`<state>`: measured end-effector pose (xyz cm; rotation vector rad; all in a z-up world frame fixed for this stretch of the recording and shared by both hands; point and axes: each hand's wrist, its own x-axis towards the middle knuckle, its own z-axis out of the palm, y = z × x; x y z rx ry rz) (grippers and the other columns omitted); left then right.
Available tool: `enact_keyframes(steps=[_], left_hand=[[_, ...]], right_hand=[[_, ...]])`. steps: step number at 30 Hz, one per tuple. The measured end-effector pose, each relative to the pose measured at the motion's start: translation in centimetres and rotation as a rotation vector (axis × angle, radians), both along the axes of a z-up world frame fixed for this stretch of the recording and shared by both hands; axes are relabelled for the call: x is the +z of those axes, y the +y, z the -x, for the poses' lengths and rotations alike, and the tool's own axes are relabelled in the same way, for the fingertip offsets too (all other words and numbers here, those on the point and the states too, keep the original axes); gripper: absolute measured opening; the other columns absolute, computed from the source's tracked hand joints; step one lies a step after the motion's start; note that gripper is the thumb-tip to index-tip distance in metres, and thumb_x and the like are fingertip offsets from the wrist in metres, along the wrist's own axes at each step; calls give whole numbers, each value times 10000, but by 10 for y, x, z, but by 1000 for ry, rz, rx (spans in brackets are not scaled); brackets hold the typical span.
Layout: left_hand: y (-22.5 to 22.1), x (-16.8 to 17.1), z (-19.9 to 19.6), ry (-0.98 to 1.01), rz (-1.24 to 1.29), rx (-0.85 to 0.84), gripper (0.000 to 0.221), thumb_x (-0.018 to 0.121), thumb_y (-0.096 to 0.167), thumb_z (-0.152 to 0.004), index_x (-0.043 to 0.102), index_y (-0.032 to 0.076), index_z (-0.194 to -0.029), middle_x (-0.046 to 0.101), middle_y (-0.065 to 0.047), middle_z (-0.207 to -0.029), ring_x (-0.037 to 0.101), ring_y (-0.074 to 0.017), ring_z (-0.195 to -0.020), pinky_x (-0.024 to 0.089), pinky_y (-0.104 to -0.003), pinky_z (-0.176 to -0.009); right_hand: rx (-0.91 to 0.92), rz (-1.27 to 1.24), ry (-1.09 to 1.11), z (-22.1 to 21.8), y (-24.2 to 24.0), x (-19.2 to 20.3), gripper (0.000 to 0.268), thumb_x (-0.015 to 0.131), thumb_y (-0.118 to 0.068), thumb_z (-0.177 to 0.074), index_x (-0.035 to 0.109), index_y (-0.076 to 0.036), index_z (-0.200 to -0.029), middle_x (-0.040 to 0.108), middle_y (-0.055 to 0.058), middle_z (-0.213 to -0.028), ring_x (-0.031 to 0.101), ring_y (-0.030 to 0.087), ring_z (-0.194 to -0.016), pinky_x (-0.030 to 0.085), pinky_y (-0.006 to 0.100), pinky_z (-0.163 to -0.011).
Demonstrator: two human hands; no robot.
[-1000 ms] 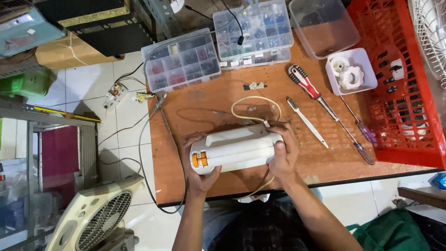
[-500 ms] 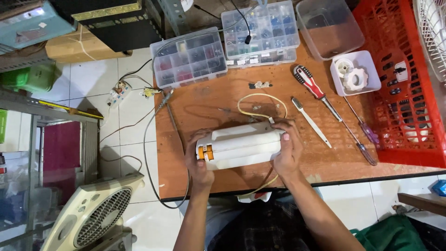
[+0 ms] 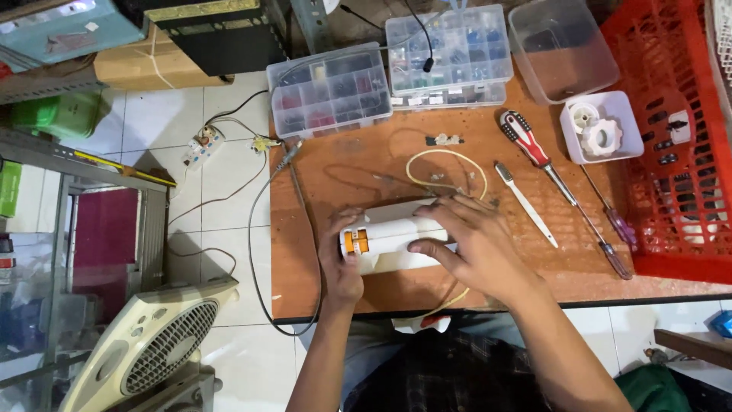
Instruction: The person is reassembling the plastic shell of a hand mixer, aligning the internal components and snapping the two halves of the housing together.
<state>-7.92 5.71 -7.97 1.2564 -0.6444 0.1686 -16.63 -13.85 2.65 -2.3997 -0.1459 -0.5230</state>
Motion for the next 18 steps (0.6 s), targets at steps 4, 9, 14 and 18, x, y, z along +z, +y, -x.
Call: enact_keyframes(steps=[4,9,14,18], left_hand=[[4,11,1,-28,-59,-47,554,812,363,-838,570,-12,-1166,566,-196,-1149,569,-383,-1198,391,-571,-1094],[11,22,-2,54,-109,-100,488,830,312,-830,607,-1,-1132,578,-189,-1119,601,-393,-1196,420,-559,-1071],[10,78,-10,-158,-394,-52,515,886,324,-756,687,40,-1136,684,-171,-1124,671,-399,-1116,527,-525,-956],[6,102,-9,-475,-690,-12,352,856,271,-828,776,103,-1127,764,-89,-1010,748,-293,-952,614,-420,-856]], right_hand=[[1,-24,4,0,5,18,338,810,-292,-850,731,-64,-1086,658,109,-804,676,348,-793,536,446,-732],[-19,395,124,0,8,46,335,761,-379,-853,741,-99,-1034,735,49,-852,707,256,-898,487,505,-963],[60,264,92,-8,-2,38,311,786,-335,-863,752,-63,-1009,728,73,-844,712,283,-881,524,463,-870],[67,229,42,-7,-4,27,333,826,-353,-837,771,-75,-1012,731,59,-858,701,259,-844,501,430,-856]])
